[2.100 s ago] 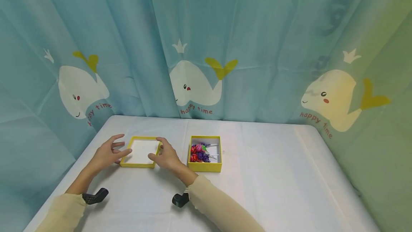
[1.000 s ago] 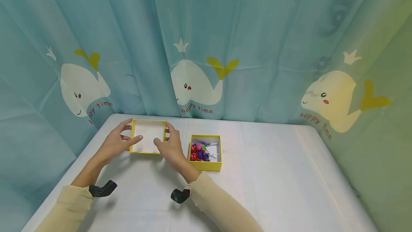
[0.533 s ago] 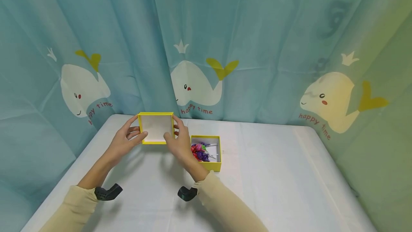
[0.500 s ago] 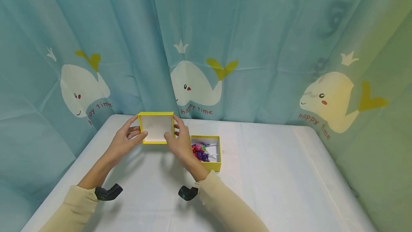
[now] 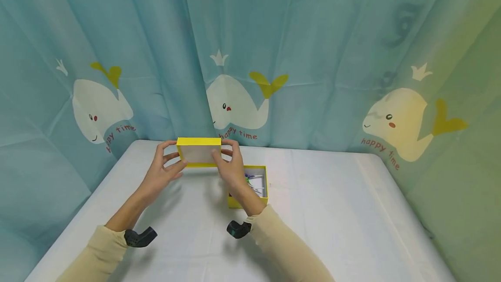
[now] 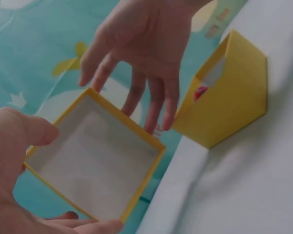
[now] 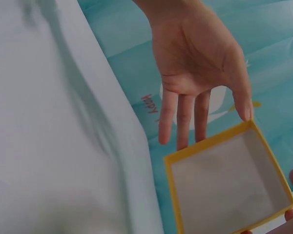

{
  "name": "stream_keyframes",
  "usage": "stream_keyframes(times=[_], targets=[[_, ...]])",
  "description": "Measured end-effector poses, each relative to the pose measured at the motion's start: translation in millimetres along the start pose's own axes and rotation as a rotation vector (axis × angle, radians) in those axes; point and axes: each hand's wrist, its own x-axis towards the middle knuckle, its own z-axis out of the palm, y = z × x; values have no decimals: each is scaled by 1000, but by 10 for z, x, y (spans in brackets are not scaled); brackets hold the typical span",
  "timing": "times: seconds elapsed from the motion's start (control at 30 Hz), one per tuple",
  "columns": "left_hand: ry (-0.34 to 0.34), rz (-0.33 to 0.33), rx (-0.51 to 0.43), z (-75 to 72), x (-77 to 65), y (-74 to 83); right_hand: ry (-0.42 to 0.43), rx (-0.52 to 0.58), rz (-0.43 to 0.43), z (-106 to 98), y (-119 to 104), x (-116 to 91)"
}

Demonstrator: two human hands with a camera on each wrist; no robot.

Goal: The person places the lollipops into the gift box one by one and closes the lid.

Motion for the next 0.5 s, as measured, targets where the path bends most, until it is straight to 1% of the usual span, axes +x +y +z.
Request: stream_keyframes(times=[0.1,0.2,0.33,0.5], targets=[[10,20,24,51,-18,-9,25,-3,19,-24,26,15],[19,29,37,92,-22,-7,47,-1,19,-45,49,22],[37,-4,-9,130,-17,9,67,9,3,-80,62,19],[117,-67,-33,157,0,35,45,12,-19,-118,73,19]])
